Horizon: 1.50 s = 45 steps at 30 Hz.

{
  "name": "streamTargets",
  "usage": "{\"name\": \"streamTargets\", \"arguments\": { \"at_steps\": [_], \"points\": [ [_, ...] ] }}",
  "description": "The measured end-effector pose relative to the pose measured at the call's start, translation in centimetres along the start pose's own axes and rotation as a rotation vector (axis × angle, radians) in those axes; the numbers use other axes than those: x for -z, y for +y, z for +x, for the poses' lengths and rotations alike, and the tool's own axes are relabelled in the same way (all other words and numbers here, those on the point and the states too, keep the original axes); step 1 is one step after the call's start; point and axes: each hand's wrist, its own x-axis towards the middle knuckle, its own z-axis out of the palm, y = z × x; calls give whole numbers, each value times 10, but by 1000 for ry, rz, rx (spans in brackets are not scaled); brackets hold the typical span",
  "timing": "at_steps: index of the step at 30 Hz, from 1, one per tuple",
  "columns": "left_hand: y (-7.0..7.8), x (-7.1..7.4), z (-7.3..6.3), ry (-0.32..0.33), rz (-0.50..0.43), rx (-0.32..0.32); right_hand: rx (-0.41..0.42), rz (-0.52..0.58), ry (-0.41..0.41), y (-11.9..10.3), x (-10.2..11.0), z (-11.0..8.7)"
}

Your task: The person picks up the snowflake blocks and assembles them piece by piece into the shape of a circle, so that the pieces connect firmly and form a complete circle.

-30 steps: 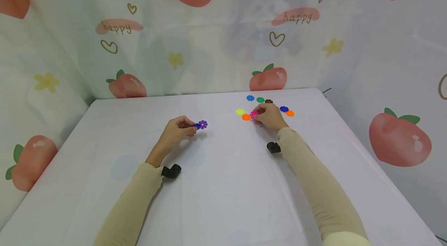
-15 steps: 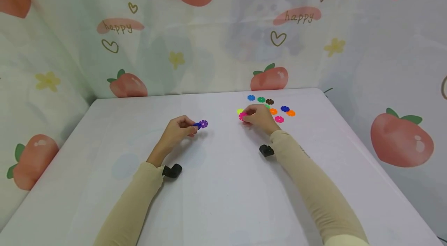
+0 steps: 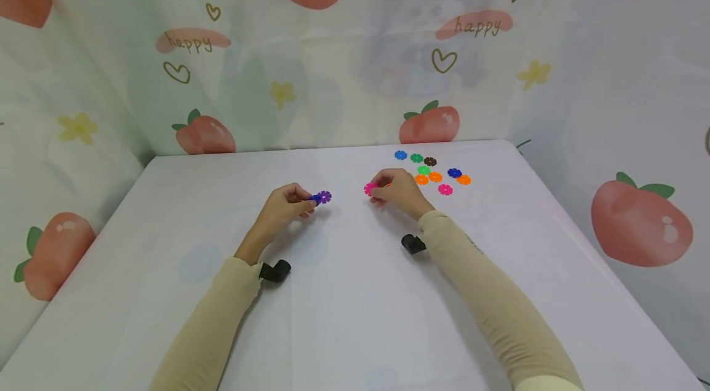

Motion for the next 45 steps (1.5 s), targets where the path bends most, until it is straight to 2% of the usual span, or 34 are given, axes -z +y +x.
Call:
{"name": "streamTargets", "arguments": {
  "at_steps": [11, 33, 45],
  "points": [
    [1, -2, -1, -8, -7, -5, 17, 22, -45, -14, -20, -3],
    [2, -4, -2, -1, 15, -10, 65, 98, -102, -26, -47, -3],
    [3, -3, -2, -6, 9, -28, 89, -27, -82, -31, -52, -7]
  ]
}}
